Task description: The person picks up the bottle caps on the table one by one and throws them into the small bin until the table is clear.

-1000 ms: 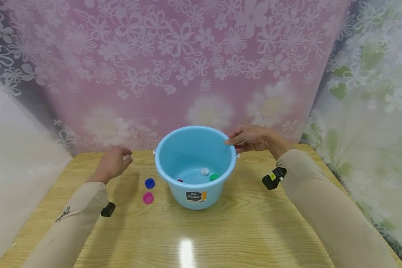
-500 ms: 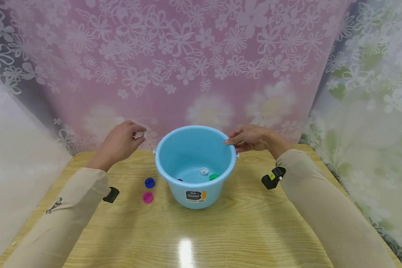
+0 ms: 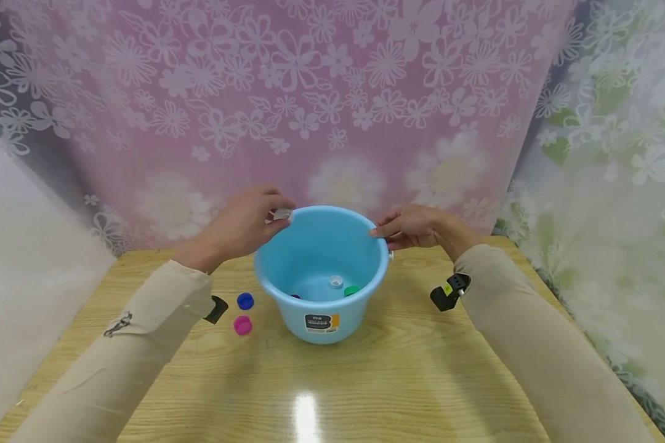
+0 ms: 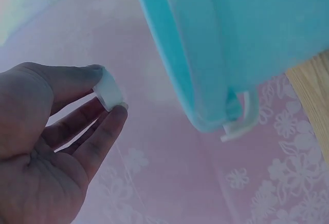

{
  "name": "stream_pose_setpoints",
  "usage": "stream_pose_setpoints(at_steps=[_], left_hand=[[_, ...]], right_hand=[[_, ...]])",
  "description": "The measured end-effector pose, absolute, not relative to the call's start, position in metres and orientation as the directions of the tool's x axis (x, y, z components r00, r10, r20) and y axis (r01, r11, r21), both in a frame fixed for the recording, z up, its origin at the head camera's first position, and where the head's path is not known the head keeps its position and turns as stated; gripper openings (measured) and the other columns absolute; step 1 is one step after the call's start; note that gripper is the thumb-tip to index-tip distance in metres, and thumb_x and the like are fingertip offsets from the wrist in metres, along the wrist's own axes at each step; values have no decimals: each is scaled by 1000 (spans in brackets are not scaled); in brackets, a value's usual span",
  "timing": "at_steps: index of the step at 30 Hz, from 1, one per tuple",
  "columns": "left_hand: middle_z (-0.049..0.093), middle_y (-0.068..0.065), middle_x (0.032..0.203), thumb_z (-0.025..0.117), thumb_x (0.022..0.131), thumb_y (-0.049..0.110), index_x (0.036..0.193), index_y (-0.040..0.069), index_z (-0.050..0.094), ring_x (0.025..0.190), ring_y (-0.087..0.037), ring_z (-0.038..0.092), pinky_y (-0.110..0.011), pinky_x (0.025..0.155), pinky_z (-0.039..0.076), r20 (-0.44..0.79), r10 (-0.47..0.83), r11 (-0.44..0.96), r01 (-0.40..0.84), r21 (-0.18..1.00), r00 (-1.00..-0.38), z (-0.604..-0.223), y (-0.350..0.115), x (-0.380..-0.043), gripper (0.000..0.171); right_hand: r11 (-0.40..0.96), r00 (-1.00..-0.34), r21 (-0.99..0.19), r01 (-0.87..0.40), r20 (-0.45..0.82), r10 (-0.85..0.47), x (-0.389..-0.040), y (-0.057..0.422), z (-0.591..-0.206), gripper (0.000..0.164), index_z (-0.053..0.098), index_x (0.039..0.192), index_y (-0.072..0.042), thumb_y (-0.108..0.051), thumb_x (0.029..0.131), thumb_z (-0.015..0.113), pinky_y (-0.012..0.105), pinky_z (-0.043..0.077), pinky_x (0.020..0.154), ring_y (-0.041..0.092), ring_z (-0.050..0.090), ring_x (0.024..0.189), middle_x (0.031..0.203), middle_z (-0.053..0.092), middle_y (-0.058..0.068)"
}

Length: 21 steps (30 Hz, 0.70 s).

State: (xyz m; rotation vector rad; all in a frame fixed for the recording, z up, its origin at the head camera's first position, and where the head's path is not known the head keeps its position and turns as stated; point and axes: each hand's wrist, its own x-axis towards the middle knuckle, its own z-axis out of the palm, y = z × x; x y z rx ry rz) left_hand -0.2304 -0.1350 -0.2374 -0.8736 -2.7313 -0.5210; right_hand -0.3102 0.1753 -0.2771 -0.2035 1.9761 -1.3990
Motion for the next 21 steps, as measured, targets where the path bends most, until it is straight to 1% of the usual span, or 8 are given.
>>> stream_pose_setpoints(at_steps=[4, 11, 15, 21], left_hand=[[59, -12, 113, 64, 92, 13, 120, 2, 64, 99, -27, 59, -38, 82, 53, 284, 547, 749, 611, 254, -788, -236, -120, -231, 30], [60, -10, 113, 65, 92, 14, 120, 4, 65, 99, -23, 58, -34, 83, 51, 241, 617, 720, 661, 209, -749, -242, -97, -233, 30], [60, -9, 112, 66, 91, 14, 121, 5, 65, 99, -22, 58, -33, 83, 51, 218, 638, 716, 673, 187, -739, -246, -88, -234, 31], [59, -8, 117, 67, 90, 13, 124, 7, 62, 105, -21, 56, -33, 89, 49, 167, 655, 716, 676, 175, -737, -251, -83, -233, 34]], right_hand=[[397, -742, -879, 265, -449, -498, -311, 176, -277, 33, 58, 119, 8, -12, 93, 63, 28, 56, 75, 19, 69, 81, 100, 66, 14], [397, -738, -881, 256, -443, -509, -310, 176, -276, 34, 56, 120, 8, -12, 94, 63, 27, 56, 75, 19, 69, 82, 100, 65, 14], [398, -742, -883, 250, -439, -508, -310, 175, -275, 32, 57, 119, 7, -12, 94, 62, 28, 56, 76, 19, 69, 82, 100, 66, 13], [404, -739, -879, 254, -445, -505, -309, 175, -275, 30, 60, 117, 7, -12, 94, 63, 27, 57, 73, 19, 69, 80, 97, 67, 14]])
